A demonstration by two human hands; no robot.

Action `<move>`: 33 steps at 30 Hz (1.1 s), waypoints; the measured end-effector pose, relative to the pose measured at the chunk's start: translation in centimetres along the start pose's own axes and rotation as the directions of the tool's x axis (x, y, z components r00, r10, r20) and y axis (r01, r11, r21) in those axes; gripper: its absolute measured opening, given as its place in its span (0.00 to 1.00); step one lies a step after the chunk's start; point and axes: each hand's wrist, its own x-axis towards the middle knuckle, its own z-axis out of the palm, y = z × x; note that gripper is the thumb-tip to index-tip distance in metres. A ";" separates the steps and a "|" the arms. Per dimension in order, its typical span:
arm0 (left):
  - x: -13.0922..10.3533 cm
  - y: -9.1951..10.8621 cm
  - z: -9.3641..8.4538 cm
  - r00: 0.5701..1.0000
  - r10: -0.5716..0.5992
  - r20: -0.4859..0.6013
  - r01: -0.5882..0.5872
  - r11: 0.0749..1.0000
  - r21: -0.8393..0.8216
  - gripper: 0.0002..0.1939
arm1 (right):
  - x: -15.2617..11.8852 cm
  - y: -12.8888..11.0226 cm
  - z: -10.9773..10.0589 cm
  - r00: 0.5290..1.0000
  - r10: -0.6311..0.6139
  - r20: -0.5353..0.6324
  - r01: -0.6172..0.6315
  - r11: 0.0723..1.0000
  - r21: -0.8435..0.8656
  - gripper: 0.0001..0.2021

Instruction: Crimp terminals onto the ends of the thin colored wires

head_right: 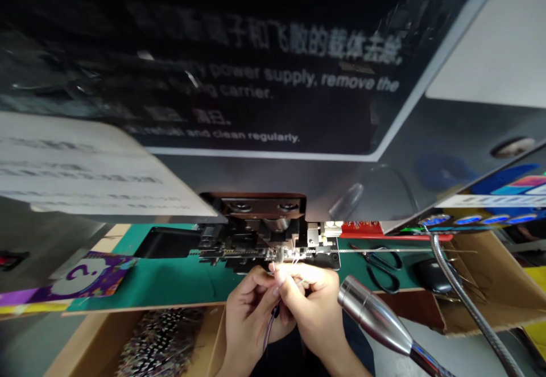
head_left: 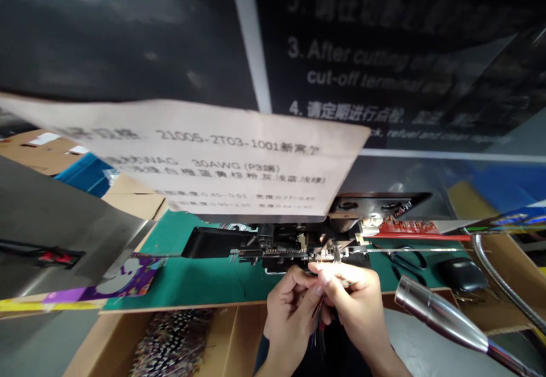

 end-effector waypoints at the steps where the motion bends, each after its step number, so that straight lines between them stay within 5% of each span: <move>1: 0.0 -0.1 0.0 1.000 0.000 -0.001 0.000 1.000 0.006 0.16 | 0.0 0.1 -0.1 1.000 0.006 -0.001 -0.006 1.000 -0.002 0.23; 12: 0.1 0.7 0.5 0.998 0.055 -0.014 -0.054 0.998 0.016 0.19 | 0.8 1.6 -0.2 0.993 0.110 0.046 -0.118 0.957 0.265 0.23; 20: 0.2 0.7 0.7 0.996 0.083 -0.039 -0.082 0.997 0.014 0.17 | 1.0 0.9 0.1 0.995 0.095 0.034 -0.101 0.959 0.265 0.26; 27: -0.1 0.7 0.1 1.000 0.000 -0.029 0.004 0.992 0.129 0.19 | 0.3 0.7 -0.3 0.999 -0.029 0.034 0.028 0.999 0.021 0.20; 33: -0.7 1.9 1.1 0.992 -0.009 -0.125 0.025 0.992 0.123 0.21 | 0.5 0.7 -0.2 0.993 0.104 0.063 -0.113 0.978 0.176 0.26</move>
